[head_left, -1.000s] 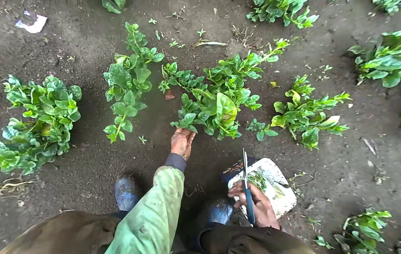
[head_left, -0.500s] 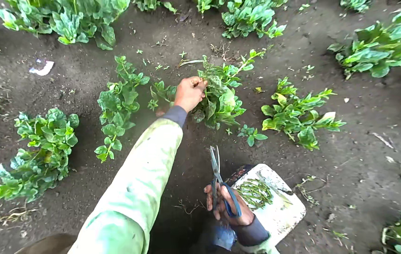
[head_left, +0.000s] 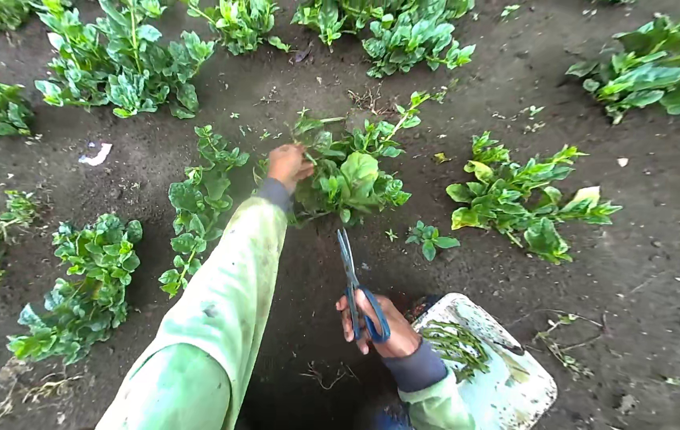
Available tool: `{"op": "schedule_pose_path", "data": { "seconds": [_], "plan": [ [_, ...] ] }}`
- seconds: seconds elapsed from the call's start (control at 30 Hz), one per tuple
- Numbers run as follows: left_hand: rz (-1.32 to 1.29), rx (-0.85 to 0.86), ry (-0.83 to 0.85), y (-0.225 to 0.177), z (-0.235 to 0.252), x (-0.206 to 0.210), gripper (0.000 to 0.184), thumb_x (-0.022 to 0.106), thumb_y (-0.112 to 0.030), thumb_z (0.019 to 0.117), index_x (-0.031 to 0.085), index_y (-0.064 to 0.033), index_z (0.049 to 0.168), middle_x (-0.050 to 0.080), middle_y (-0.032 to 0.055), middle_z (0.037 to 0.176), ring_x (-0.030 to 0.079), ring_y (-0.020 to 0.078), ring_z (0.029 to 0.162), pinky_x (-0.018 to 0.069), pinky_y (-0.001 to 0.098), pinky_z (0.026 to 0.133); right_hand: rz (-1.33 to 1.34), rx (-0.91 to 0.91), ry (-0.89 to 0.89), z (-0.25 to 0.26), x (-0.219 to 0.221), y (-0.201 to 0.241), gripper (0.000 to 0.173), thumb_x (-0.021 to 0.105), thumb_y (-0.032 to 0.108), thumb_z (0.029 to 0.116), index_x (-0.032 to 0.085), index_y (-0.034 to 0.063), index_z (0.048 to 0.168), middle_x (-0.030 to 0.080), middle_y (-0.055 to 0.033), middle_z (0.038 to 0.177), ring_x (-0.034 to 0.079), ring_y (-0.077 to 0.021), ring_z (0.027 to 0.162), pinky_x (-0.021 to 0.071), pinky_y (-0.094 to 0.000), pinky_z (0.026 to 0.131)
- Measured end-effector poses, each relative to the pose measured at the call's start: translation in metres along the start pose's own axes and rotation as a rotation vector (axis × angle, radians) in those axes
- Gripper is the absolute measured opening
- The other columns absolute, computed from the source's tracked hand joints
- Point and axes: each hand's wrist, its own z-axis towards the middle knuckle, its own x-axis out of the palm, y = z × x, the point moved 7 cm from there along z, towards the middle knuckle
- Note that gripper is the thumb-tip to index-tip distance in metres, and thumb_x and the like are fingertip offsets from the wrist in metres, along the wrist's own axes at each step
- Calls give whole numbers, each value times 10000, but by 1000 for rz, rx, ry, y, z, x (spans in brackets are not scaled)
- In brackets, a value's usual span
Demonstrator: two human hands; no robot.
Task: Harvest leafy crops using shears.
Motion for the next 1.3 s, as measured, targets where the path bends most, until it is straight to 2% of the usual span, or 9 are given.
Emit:
{"op": "schedule_pose_path", "data": {
  "seconds": [0.1,0.23,0.37,0.57,0.73,0.9,1.07,1.2,1.3],
  "plan": [
    [-48,-27,71,10,-3,-5,341,498,-239,1086,510,-54,1373,616,153,1119,679,251,865,606,406,735,-101,13,53,0,8,-2,481,588,501,1001,697,39,1078,723,-50,772,695,-120,599,528,-244,423],
    [-1,54,181,4,-18,-2,270,503,-218,1086,551,-55,1295,637,128,1115,691,255,904,610,439,764,-288,115,39,18,13,-10,380,551,402,1036,687,49,1079,717,-30,761,675,-104,583,519,-236,446],
    [173,165,281,0,-40,2,247,542,-208,1072,638,-38,1224,700,104,1090,712,226,924,612,385,741,-385,167,-25,46,18,-13,371,551,392,1061,669,42,1101,706,-40,773,673,-119,601,529,-257,483],
    [209,226,260,-1,-45,10,197,591,-177,1049,665,-15,1131,713,113,1025,729,200,817,627,344,675,-3,-61,-238,41,-10,-7,333,474,267,1083,643,-18,1117,670,-58,754,664,-127,587,540,-252,447],
    [141,75,122,10,-30,16,215,534,-178,1076,604,-17,1201,667,152,1042,712,212,741,614,329,612,306,-72,-154,34,-18,-6,480,472,427,1072,637,-21,1128,671,-85,757,687,-153,585,554,-271,422],
    [179,-4,39,22,-22,8,221,556,-220,1068,619,-63,1209,681,108,956,655,149,664,514,251,512,419,-77,-96,33,-18,-6,526,468,474,1070,645,-18,1119,678,-95,748,698,-168,586,563,-280,423],
    [263,-7,37,32,-24,-11,176,536,-199,1067,620,-95,1181,694,68,943,630,124,692,483,243,534,446,-62,-99,31,-19,-10,535,423,465,1086,648,-19,1125,675,-94,744,690,-164,575,557,-275,420],
    [312,120,26,45,-69,-33,242,508,-264,1082,625,-180,1277,642,31,1087,573,120,784,479,296,650,460,-42,-103,30,-16,-13,548,407,478,1088,644,-15,1125,675,-88,749,688,-160,577,553,-266,423],
    [117,190,4,66,-76,-39,255,446,-147,1100,639,-113,1263,660,33,1102,598,102,779,510,273,653,481,-45,-77,30,-16,-17,543,433,484,1080,649,-13,1123,684,-91,760,700,-161,592,561,-268,425]
  ]
}}
